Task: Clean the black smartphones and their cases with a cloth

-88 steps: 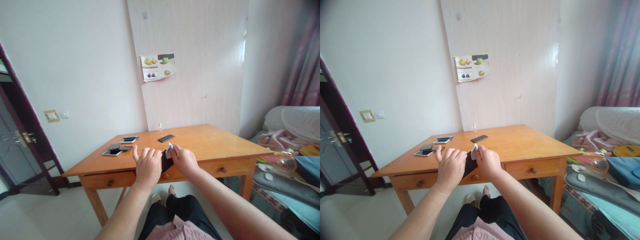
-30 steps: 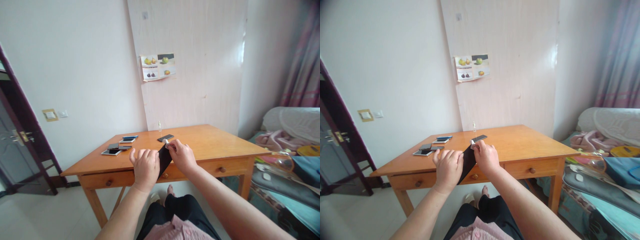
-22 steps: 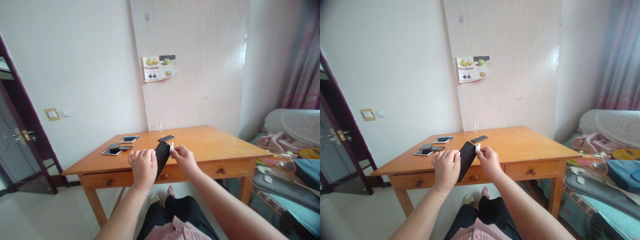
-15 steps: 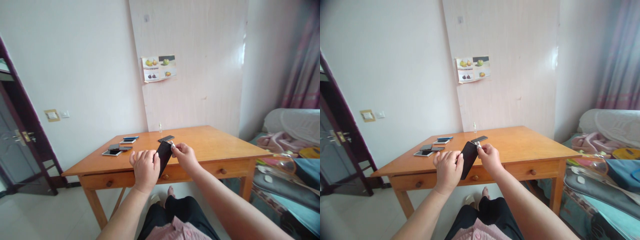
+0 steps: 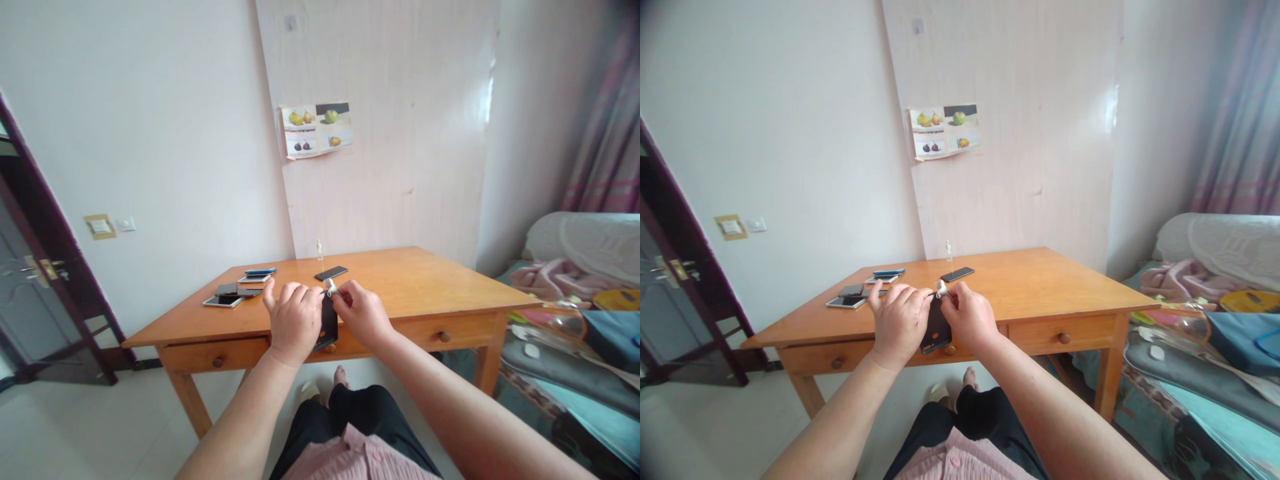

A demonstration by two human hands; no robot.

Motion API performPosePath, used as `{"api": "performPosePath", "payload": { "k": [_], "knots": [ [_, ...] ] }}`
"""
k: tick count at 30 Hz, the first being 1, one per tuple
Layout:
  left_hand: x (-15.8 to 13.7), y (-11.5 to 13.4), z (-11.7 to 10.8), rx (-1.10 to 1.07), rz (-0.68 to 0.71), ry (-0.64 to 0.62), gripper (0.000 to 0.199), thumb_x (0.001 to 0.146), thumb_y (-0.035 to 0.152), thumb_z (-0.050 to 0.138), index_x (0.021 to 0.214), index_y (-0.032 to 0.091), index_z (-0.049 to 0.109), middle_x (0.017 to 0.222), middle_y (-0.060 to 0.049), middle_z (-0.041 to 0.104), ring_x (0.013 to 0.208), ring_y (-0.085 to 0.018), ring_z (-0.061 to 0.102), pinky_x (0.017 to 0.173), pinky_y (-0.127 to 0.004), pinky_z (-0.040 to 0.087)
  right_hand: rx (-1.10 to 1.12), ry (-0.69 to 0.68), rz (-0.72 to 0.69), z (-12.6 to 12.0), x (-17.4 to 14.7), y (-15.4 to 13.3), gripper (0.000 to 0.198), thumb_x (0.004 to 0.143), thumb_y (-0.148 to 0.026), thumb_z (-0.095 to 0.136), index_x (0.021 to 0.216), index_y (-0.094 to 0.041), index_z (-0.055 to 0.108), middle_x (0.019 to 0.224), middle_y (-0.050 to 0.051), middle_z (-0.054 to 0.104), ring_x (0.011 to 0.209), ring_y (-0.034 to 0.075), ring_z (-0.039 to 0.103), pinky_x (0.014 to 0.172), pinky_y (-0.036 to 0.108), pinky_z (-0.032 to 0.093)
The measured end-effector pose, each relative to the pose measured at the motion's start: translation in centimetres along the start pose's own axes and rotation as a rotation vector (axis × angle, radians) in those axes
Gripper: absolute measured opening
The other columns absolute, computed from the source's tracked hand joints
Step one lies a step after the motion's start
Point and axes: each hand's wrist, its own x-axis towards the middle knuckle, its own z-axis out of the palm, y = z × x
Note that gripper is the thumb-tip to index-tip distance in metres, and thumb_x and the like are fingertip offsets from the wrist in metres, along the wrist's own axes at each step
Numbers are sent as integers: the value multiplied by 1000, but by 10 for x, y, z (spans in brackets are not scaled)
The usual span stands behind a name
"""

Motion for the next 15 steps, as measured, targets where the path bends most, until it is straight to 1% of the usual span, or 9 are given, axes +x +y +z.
{"api": "performPosePath", "payload": {
  "k": [4, 6, 8, 12, 15],
  "knots": [
    [3, -7, -3, -3, -70, 66, 19, 93, 29, 50, 96, 26, 68, 85, -3, 72, 99, -24, 57, 111, -52, 10, -58, -152, 53, 14, -25, 19, 20, 87, -38, 52, 74, -23, 56, 57, -3, 57, 53, 13, 51, 52, 23, 27],
    [4, -10, -5, -1, -87, 71, 19, 93, 29, 50, 94, 27, 69, 85, -3, 72, 100, -25, 57, 110, -52, 9, -60, -194, 58, 19, -33, 26, 21, 87, -38, 52, 74, -23, 57, 57, -3, 58, 54, 13, 52, 52, 23, 28],
    [3, -10, -5, -12, -80, 48, 19, 92, 29, 50, 91, 27, 69, 84, -3, 72, 99, -25, 56, 110, -52, 9, -38, -158, 55, 18, -32, 26, 20, 89, -38, 50, 78, -24, 58, 63, -2, 62, 58, 13, 55, 54, 23, 29],
    [-3, -1, -2, -49, -51, -18, 19, 92, 28, 50, 89, 27, 69, 83, -3, 72, 98, -25, 56, 110, -53, 8, -43, -17, 10, 1, -8, 8, 16, 89, -38, 51, 84, -24, 58, 72, -1, 65, 65, 14, 56, 57, 23, 32],
    [-6, 5, 0, -75, -41, -47, 19, 93, 30, 49, 90, 28, 68, 84, -2, 73, 99, -25, 56, 110, -53, 7, -65, -2, -46, -9, 4, -3, 16, 88, -37, 51, 82, -23, 58, 74, 0, 64, 67, 14, 56, 60, 23, 33]
  ]
}}
